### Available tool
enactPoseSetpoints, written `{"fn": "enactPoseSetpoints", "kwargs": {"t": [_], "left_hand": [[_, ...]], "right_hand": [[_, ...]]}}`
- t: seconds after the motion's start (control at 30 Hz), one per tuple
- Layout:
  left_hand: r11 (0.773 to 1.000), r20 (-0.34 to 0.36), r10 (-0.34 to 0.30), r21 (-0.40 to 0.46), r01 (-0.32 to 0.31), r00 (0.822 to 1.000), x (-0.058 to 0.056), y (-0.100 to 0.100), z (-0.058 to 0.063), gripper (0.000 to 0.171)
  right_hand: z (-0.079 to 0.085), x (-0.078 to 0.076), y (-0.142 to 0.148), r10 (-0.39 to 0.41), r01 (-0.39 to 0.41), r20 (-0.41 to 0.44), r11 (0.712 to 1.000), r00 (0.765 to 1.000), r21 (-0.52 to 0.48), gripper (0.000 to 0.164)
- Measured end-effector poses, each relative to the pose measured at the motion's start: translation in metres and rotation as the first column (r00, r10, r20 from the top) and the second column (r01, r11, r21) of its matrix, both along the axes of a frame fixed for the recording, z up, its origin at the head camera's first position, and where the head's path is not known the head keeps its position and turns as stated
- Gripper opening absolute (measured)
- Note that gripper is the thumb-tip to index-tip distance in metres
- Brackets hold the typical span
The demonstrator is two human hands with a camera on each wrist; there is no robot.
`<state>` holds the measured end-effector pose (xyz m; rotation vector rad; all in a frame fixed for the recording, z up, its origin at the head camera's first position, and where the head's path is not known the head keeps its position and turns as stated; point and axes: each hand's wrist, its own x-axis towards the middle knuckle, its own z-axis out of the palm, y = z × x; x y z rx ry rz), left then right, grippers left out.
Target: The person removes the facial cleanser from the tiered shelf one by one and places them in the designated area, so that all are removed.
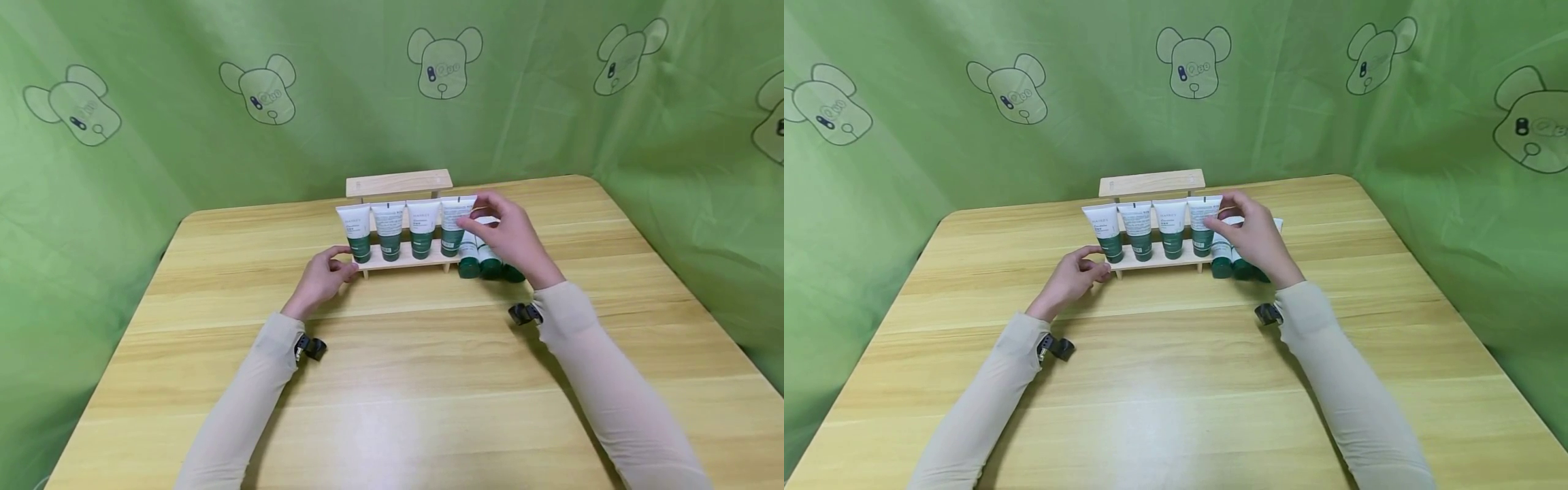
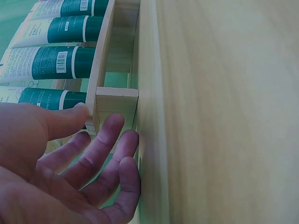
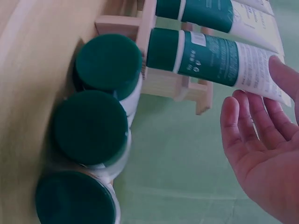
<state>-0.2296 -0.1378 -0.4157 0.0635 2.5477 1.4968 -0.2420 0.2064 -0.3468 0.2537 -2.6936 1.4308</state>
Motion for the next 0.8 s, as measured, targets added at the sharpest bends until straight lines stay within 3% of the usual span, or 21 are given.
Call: {"fn": "enactPoseSetpoints", "kwargs": {"t": [0.2,0.47,0.8], "left_hand": [[1.0,0.003,-0.001,-0.003,0.001,1.0,0.0,0.0,0.0,0.044],[1.0,0.013,-0.003,0.002,0.003,1.0,0.0,-0.001,0.0,0.047],[1.0,0.014,-0.002,0.005,0.002,1.0,0.0,0.0,0.0,0.046]], "right_hand": [[-0.004,-0.002,-0.003,-0.03,0.03,-0.015,1.0,0.999,0.003,0.039],[-0.006,-0.003,-0.002,-0.05,0.05,-0.024,0.999,0.998,-0.021,0.037],[0.012,0.006,0.009,-0.088,0.084,-0.047,0.994,0.995,-0.074,0.044]]}}
